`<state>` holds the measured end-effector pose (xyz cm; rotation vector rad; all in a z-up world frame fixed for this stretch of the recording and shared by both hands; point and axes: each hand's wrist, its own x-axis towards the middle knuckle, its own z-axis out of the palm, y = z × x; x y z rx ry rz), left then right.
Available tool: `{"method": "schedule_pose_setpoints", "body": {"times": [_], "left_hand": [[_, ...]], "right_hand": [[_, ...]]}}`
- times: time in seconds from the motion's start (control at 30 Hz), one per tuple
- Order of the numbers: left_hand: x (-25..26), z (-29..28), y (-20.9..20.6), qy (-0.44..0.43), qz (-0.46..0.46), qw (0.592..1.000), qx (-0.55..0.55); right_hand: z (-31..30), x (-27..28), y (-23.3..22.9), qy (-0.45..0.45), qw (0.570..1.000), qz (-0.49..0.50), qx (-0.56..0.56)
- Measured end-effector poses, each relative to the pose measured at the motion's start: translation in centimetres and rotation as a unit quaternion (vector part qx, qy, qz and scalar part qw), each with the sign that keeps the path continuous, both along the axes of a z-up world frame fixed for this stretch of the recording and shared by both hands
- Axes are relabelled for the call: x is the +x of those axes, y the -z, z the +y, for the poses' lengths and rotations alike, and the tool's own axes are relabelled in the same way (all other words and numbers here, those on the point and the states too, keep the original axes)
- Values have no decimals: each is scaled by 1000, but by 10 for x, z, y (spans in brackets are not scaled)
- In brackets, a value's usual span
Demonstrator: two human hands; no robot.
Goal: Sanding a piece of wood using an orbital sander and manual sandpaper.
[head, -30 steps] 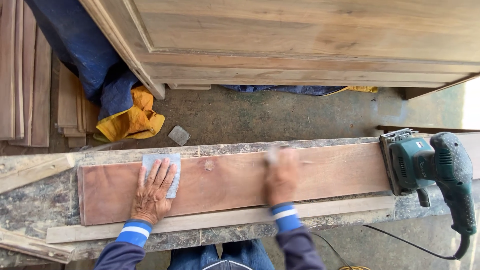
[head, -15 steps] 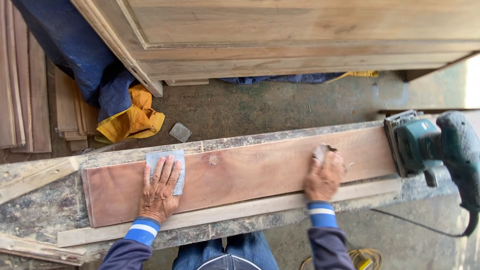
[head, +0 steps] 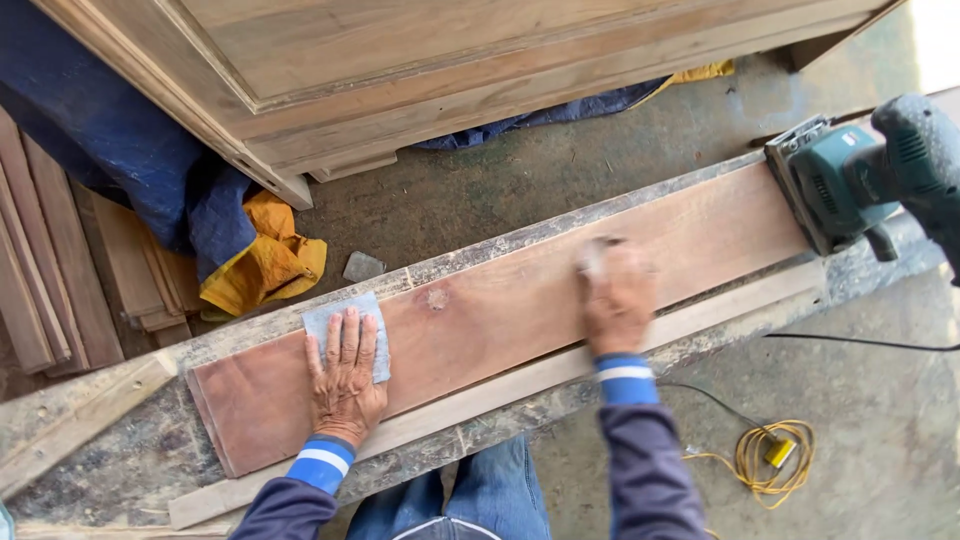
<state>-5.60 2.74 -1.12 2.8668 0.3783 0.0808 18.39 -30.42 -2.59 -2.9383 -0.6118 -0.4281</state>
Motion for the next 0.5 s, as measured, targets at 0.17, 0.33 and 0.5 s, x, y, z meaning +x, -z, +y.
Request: {"method": "schedule_pose_setpoints", "body": {"times": [0.17,0.33,0.5], "left_hand": [[-3,0,0,4,15,1000,-7],[-2,1,1,1,32,999,13],[-2,1,2,4,5,1000,3]], "right_hand": [[53,-89,-14,84,988,110,62],[115,-192,-42,-84,979,91,163],[18,-119,-2,-61,997,-19,50]]}}
